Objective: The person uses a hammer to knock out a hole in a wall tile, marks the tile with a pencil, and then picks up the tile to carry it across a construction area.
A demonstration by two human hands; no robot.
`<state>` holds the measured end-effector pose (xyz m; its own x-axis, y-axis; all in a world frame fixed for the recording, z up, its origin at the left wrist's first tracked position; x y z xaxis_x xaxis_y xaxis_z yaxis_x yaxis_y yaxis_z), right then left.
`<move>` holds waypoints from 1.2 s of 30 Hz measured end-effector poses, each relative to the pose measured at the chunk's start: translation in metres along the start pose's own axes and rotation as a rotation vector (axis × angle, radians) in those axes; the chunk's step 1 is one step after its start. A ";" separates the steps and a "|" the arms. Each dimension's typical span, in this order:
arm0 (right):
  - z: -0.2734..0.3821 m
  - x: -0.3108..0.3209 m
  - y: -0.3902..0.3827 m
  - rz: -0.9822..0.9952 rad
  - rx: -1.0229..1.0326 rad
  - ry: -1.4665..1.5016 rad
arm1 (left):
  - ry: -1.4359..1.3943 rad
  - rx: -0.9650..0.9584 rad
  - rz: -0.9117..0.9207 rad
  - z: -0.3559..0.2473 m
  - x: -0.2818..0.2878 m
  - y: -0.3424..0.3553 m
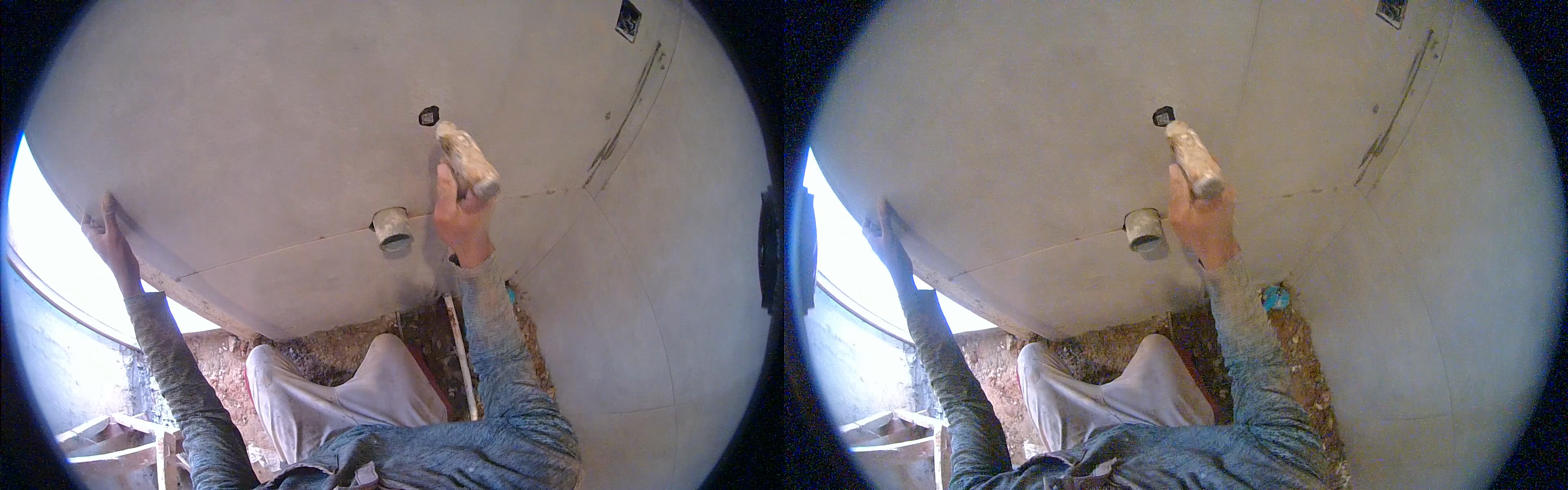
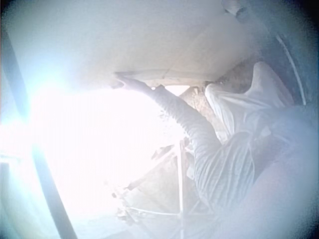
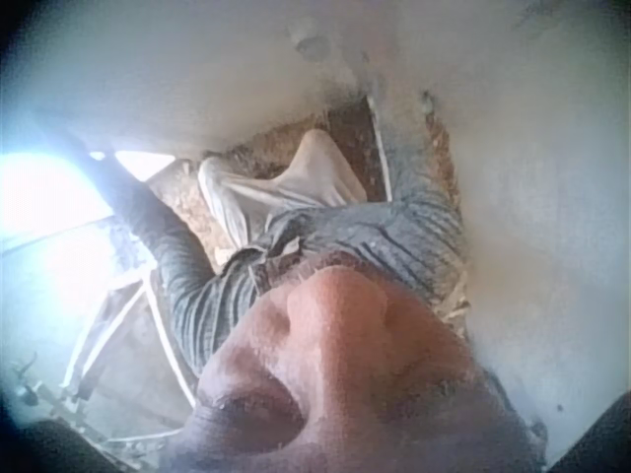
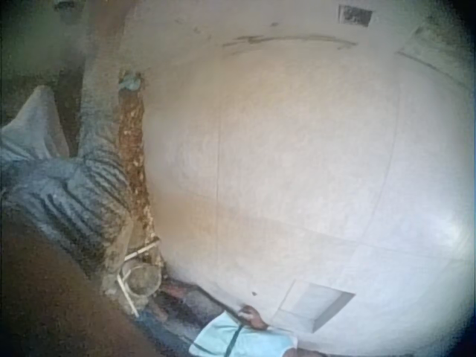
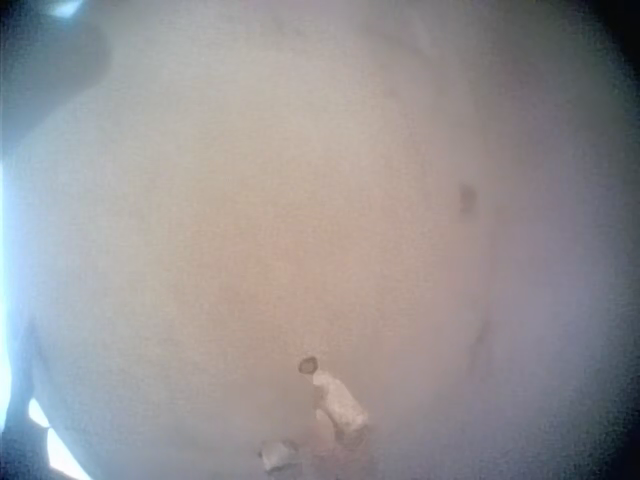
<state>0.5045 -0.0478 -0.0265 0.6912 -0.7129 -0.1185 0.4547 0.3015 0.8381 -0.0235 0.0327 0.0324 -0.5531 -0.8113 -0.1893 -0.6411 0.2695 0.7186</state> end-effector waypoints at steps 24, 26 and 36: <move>-0.008 -0.006 -0.002 0.044 -0.055 0.005 | 0.020 0.006 0.003 -0.001 0.000 -0.001; -0.008 -0.011 0.000 0.131 -0.046 -0.172 | 0.065 -0.001 -0.005 0.000 0.002 -0.001; -0.010 -0.009 0.000 0.126 -0.005 -0.225 | 0.075 0.002 -0.010 0.003 0.001 0.002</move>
<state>0.5038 -0.0347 -0.0305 0.6001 -0.7925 0.1087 0.3759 0.3993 0.8362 -0.0273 0.0338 0.0319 -0.5048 -0.8508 -0.1457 -0.6475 0.2616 0.7158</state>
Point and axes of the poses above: each hand's wrist, its own y-axis towards the middle knuckle, its own x-axis out of the back of the hand, z = x × y, the point moved 6 cm from there along y, towards the middle knuckle, and after that the axes turned 11 degrees about -z, right-handed, at the moved point
